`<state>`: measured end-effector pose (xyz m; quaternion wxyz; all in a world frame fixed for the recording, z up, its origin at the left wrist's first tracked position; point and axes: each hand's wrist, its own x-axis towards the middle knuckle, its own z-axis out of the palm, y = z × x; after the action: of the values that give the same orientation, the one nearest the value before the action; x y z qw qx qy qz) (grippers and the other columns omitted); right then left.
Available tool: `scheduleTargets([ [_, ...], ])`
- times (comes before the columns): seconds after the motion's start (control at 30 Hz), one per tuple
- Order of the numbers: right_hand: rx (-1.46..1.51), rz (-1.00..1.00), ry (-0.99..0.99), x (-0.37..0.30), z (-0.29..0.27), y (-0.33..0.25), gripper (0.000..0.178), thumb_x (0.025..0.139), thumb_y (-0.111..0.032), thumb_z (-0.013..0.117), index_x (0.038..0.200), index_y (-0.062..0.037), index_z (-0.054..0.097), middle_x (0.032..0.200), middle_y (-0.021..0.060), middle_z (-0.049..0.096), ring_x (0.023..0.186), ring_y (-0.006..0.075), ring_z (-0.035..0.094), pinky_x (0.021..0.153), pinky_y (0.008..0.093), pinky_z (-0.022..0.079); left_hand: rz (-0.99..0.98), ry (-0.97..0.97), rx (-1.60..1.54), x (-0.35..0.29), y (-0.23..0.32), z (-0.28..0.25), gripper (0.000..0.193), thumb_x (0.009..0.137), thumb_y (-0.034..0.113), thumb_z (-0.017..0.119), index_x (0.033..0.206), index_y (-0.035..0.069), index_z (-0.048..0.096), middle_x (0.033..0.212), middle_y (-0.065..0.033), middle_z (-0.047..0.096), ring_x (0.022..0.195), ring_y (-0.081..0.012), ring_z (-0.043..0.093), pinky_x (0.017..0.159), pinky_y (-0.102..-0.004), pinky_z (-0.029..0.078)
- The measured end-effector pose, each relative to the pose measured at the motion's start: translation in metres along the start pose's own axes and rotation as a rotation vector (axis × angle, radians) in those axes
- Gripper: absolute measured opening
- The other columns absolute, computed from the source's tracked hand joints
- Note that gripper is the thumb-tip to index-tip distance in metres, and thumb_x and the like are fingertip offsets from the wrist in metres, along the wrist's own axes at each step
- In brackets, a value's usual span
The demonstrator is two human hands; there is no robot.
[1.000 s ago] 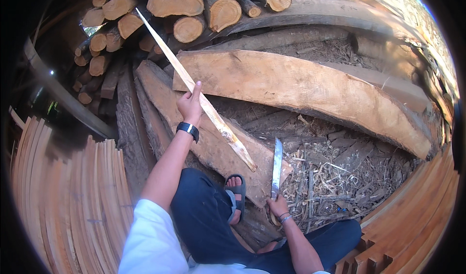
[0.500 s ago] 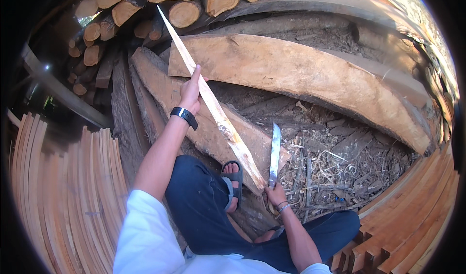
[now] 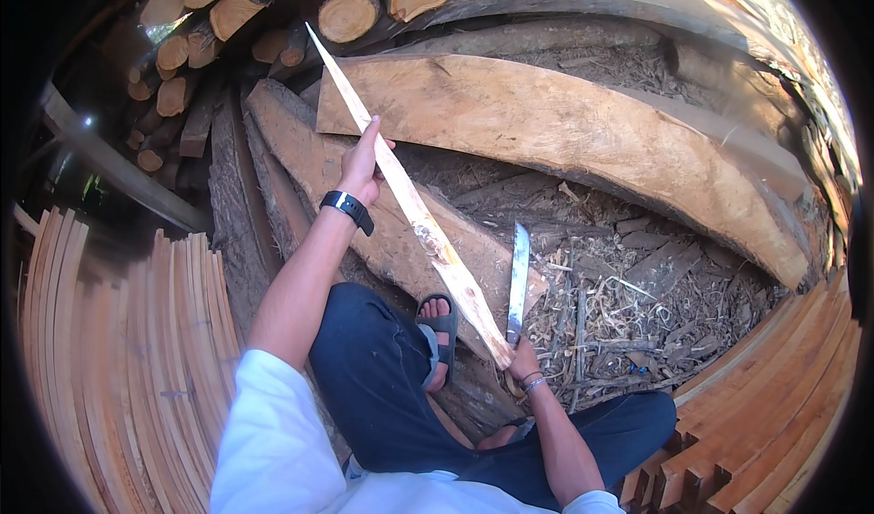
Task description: The person shaves a thin wooden strip using a large knife, removing small layers of wood while holding the piece by hand.
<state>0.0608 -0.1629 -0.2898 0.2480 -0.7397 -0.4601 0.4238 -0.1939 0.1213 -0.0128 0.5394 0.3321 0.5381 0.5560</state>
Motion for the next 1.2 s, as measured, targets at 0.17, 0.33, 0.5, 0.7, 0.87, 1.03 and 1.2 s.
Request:
scheduleTargets([
  [0.17, -0.017, 0.009, -0.011, 0.003, 0.004, 0.007, 0.059, 0.074, -0.044, 0.070, 0.098, 0.0082, 0.055, 0.091, 0.0277, 0.063, 0.089, 0.0397, 0.062, 0.077, 0.0431, 0.048, -0.013, 0.005, -0.020, -0.002, 0.000, 0.001, 0.043, 0.082, 0.049, 0.066, 0.077, 0.007, 0.059, 0.067, -0.0035, 0.056, 0.052, -0.0140, 0.055, 0.046, -0.0272, 0.043],
  [0.33, -0.019, 0.073, -0.027, 0.002, 0.000, -0.001, 0.057, 0.074, -0.040, 0.069, 0.100, 0.0085, 0.055, 0.092, 0.0278, 0.063, 0.089, 0.0383, 0.063, 0.077, 0.0423, 0.048, -0.032, -0.008, -0.002, -0.002, 0.000, 0.002, 0.044, 0.081, 0.050, 0.066, 0.078, 0.007, 0.058, 0.069, -0.0042, 0.056, 0.055, -0.0151, 0.055, 0.049, -0.0294, 0.045],
  [0.5, 0.071, 0.132, -0.120, -0.011, -0.016, -0.030, 0.050, 0.077, -0.028, 0.069, 0.104, 0.0085, 0.048, 0.086, 0.0231, 0.064, 0.072, 0.0299, 0.067, 0.069, 0.0386, 0.052, -0.059, -0.034, -0.013, 0.002, -0.002, -0.001, 0.043, 0.081, 0.050, 0.067, 0.078, 0.008, 0.058, 0.071, -0.0042, 0.057, 0.057, -0.0154, 0.055, 0.051, -0.0305, 0.046],
  [0.7, 0.088, 0.140, -0.080, -0.016, -0.020, -0.036, 0.051, 0.075, -0.034, 0.067, 0.101, 0.0079, 0.055, 0.091, 0.0277, 0.063, 0.088, 0.0384, 0.063, 0.078, 0.0434, 0.048, -0.063, -0.079, -0.029, -0.001, -0.001, 0.002, 0.044, 0.081, 0.051, 0.066, 0.077, 0.008, 0.058, 0.070, -0.0038, 0.056, 0.057, -0.0149, 0.054, 0.052, -0.0304, 0.046],
  [0.87, 0.026, 0.150, -0.078, -0.014, -0.019, -0.034, 0.052, 0.075, -0.034, 0.067, 0.102, 0.0083, 0.054, 0.092, 0.0284, 0.063, 0.089, 0.0395, 0.063, 0.079, 0.0434, 0.048, -0.059, -0.074, 0.006, -0.001, 0.000, 0.003, 0.045, 0.081, 0.051, 0.067, 0.075, 0.008, 0.058, 0.068, -0.0031, 0.056, 0.057, -0.0143, 0.054, 0.052, -0.0298, 0.046],
  [1.03, 0.005, 0.116, -0.052, -0.010, -0.014, -0.024, 0.052, 0.074, -0.034, 0.067, 0.100, 0.0087, 0.054, 0.092, 0.0282, 0.063, 0.088, 0.0395, 0.063, 0.078, 0.0432, 0.048, -0.042, -0.024, 0.015, -0.004, 0.001, 0.008, 0.045, 0.081, 0.051, 0.066, 0.073, 0.008, 0.058, 0.066, -0.0034, 0.055, 0.055, -0.0136, 0.053, 0.049, -0.0287, 0.043],
  [1.2, -0.016, 0.042, -0.010, 0.000, -0.003, -0.006, 0.053, 0.074, -0.037, 0.069, 0.098, 0.0087, 0.055, 0.092, 0.0285, 0.063, 0.088, 0.0405, 0.063, 0.078, 0.0433, 0.048, -0.020, 0.038, 0.061, -0.007, 0.002, 0.007, 0.045, 0.081, 0.051, 0.066, 0.072, 0.007, 0.059, 0.060, -0.0026, 0.054, 0.045, -0.0109, 0.047, 0.041, -0.0234, 0.033],
])
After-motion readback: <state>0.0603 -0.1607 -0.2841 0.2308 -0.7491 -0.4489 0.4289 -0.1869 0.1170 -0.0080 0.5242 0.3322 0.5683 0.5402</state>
